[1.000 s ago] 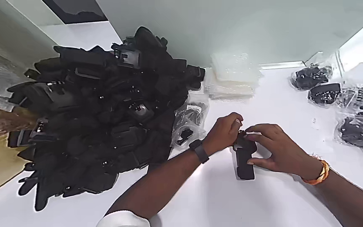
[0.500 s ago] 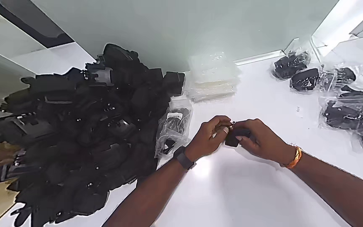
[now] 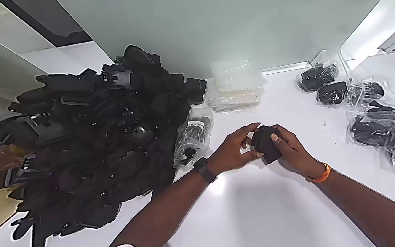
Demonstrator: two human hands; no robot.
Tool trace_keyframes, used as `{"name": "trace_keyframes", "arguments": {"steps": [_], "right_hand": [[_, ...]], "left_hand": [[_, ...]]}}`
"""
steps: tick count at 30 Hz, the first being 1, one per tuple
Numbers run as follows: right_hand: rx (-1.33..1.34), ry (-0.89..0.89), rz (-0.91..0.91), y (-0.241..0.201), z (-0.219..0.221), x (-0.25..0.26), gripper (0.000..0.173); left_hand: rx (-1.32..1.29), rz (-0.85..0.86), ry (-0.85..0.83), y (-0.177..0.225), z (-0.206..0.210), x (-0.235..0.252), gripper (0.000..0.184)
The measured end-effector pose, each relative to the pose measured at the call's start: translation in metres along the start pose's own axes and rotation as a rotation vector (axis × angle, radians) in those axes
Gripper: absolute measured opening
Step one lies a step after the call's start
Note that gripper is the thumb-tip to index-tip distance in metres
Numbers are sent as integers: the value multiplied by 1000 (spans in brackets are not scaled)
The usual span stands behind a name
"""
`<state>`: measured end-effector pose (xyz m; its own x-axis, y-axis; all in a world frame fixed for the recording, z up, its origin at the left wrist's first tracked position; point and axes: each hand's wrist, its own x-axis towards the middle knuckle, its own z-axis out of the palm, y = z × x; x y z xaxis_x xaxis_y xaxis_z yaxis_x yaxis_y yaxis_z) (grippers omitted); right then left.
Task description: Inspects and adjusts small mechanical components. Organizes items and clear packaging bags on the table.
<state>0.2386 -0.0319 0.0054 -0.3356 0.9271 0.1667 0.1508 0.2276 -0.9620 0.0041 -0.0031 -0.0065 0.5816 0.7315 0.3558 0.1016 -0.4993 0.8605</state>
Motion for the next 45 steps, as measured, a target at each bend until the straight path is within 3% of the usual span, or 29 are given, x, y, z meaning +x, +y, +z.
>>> {"name": "trace_keyframes", "arguments": {"steps": [5, 10, 12, 16, 20, 22, 25, 28, 38, 45], "right_hand": [[-101, -39, -4, -3, 3, -1, 31], [-192, -81, 13, -8, 3, 4, 34], [-218, -106, 22, -8, 1, 6, 37], [-186, -146, 9, -1, -2, 8, 52], [-75, -157, -75, 7, -7, 4, 77], [-77, -119, -129, 12, -8, 3, 71], [-163, -29, -207, 14, -4, 1, 42], [-272, 55, -268, 14, -3, 1, 29], [-503, 87, -379, 12, -8, 3, 31], [-569, 212, -426, 11, -5, 3, 24]], "left_hand": [[-42, -41, 9, 3, 2, -2, 66], [-130, -155, -55, 5, 0, 1, 76], [-125, -149, -52, 4, 1, 1, 68], [-139, -183, 11, 5, 2, 1, 52], [-327, -308, 88, 11, 0, 3, 45], [-372, -336, 131, 11, -2, 4, 43], [-367, -354, 158, 10, -3, 3, 42], [-362, -341, 136, 9, -2, 3, 40], [-320, -311, 121, 7, -2, 3, 35], [-228, -289, 84, 5, -1, 1, 34]]}}
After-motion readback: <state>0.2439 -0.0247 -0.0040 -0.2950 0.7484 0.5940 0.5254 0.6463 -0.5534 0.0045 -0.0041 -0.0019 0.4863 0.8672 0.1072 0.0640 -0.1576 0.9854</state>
